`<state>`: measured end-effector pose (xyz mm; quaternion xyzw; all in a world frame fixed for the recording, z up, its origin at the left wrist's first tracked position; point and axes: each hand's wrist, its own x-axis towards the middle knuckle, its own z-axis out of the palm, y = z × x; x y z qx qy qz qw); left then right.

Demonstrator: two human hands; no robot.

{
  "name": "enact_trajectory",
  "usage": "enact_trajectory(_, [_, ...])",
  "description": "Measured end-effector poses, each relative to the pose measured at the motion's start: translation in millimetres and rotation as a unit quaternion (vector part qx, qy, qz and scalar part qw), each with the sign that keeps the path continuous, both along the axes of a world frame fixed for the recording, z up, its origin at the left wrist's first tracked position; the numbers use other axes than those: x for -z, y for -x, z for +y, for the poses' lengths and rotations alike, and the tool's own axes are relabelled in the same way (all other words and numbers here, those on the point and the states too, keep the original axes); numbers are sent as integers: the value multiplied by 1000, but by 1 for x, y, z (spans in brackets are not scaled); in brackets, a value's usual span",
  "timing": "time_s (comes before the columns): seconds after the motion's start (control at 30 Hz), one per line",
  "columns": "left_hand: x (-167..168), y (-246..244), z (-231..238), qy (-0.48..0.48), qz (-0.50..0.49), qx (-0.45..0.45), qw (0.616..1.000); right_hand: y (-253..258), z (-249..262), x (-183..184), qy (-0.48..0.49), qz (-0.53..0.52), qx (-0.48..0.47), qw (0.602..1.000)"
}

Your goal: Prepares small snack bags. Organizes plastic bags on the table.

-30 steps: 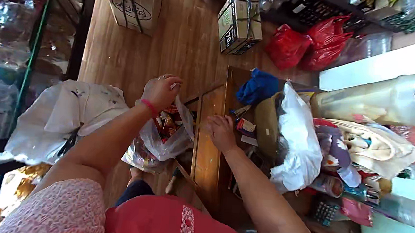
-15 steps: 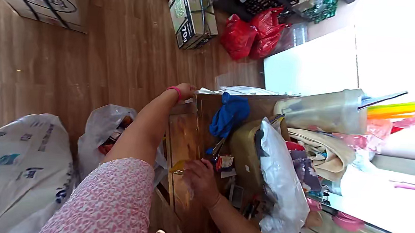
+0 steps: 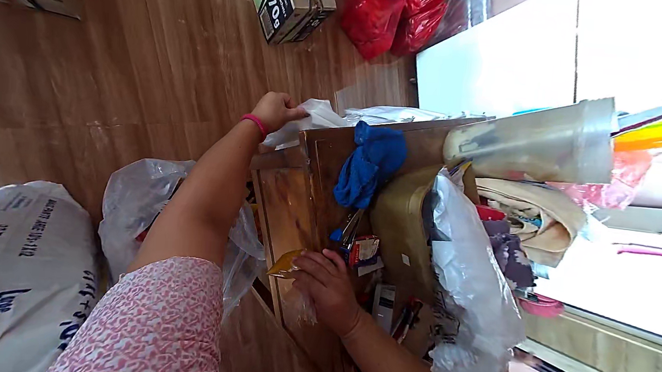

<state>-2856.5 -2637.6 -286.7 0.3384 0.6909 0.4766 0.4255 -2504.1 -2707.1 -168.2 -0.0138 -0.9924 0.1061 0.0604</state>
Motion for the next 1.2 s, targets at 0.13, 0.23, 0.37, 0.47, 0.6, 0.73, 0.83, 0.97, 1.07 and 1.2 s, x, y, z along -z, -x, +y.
enact_trajectory(0.13, [-7, 10, -29, -38, 26, 20, 999, 1, -1, 0, -6, 10, 3, 1000])
enact_trajectory(0.23, [-17, 12, -49, -50, -91, -4, 995, 2, -1, 1, -14, 15, 1, 1000])
enact_trajectory(0.37, [-37, -3, -47, -28, -204, -34, 978, 1, 1, 2, -13, 27, -4, 1000])
enact_trajectory(0.47, [-40, -18, -35, 40, -202, 26, 978, 1, 1, 5, -8, 37, -1, 999])
enact_trajectory(0.6, [-28, -36, -9, 44, -112, 62, 991, 0, 1, 5, -5, 44, 1, 999])
enact_trajectory(0.73, [-8, -42, 27, 2, -122, 51, 991, -1, 5, 4, 14, 51, -4, 999])
enact_trajectory(0.83, [-11, -45, 42, 14, -143, 100, 985, -2, 5, 3, 24, 47, -8, 999])
enact_trajectory(0.97, [-5, -38, 53, 24, -21, 162, 986, -2, 6, 0, 24, 37, -12, 999])
enact_trajectory(1.07, [-19, -38, 35, 77, 16, 192, 978, -1, 6, 1, 24, 33, -12, 999])
enact_trajectory(1.2, [-91, -43, -3, 297, 123, 268, 908, -2, 7, 0, 24, 29, -15, 999])
